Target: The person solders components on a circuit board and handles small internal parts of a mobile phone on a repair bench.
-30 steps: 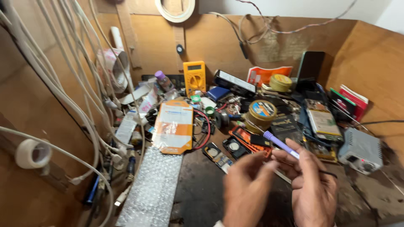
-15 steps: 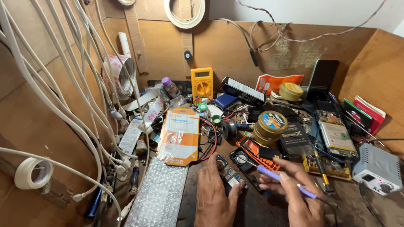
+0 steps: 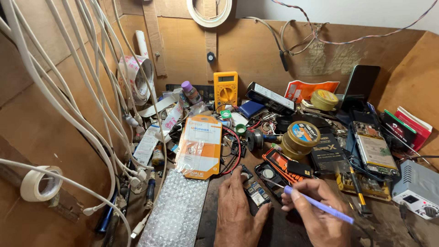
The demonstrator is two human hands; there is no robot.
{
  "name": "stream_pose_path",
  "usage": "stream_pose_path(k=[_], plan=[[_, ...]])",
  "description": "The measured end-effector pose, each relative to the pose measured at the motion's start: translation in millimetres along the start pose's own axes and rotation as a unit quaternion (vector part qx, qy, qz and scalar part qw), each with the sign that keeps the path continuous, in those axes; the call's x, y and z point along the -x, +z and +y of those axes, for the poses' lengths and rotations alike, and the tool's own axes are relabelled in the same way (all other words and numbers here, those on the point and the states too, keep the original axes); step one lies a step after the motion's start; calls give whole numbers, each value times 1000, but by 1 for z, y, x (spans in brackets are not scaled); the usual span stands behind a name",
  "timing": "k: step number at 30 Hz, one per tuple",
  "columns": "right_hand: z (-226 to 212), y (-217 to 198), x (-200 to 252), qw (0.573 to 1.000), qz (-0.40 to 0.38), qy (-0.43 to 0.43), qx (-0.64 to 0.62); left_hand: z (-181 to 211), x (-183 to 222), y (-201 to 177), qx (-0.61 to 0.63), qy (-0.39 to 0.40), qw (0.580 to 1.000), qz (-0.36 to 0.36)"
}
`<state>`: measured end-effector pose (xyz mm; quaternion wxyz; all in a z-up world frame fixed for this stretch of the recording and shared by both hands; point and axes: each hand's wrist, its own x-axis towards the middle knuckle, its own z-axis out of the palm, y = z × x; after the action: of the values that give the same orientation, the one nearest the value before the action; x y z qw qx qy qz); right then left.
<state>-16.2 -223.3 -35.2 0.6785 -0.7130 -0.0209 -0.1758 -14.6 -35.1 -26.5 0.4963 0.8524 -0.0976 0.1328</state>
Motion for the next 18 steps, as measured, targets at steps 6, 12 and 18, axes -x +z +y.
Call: stream_pose_path(k=[6,12,18], plan=[[-14,8,6,991,26,21,132,-1,1,1,-21,22,999,10],[-18,10,10,973,23,-58,221,1,2,2,-15,14,1000,2],[-20,13,10,977,25,-32,208,6,3,-2,-5,-4,1000,0]])
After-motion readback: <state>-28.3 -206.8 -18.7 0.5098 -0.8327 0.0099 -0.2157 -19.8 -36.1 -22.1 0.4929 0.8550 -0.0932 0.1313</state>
